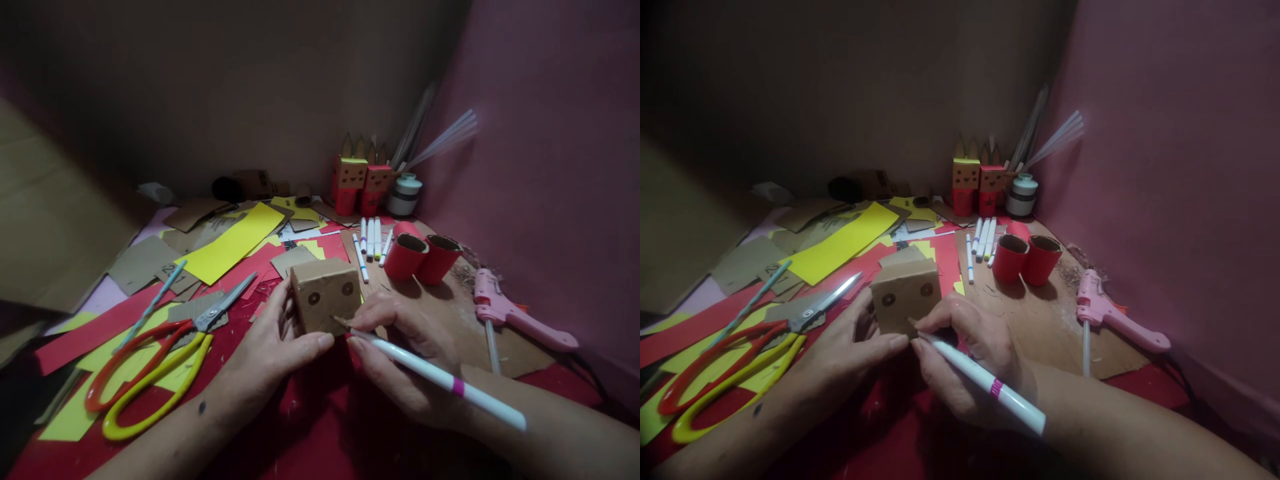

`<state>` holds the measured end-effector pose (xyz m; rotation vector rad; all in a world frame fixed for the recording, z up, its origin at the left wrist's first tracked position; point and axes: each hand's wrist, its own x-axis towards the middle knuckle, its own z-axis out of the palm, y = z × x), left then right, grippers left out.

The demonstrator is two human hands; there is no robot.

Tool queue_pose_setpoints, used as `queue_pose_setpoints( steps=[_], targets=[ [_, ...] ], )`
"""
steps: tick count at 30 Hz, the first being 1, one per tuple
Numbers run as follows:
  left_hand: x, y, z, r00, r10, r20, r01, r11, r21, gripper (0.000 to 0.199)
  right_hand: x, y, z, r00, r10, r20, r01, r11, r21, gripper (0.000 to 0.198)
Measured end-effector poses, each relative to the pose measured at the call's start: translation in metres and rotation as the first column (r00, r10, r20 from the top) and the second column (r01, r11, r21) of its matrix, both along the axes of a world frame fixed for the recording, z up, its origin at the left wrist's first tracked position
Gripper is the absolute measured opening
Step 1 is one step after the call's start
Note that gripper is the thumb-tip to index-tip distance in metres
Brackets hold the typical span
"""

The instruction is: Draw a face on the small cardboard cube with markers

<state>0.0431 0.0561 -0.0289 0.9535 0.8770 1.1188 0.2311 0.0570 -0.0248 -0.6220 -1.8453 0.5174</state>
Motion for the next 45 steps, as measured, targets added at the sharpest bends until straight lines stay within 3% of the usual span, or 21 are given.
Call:
queue_pose_setpoints(
  steps=[8, 45],
  targets=[
    [0.0004, -0.0018, 0.0006, 1.0, 0.014, -0.01, -0.014, 1.0, 0.006, 0.088, -0.0001, -0.0029, -0.0042, 0.999, -0.037, -0.009, 0.037, 0.997, -0.07, 0.017],
    [0.0024, -0.0015, 0.0024, 0.998, 0.024, -0.053, -0.024, 1.0, 0.005, 0.083, -0.0035, 0.0012, -0.0067, 0.998, -0.056, 0.003, 0.056, 0.998, -0.001, 0.017]
  ],
)
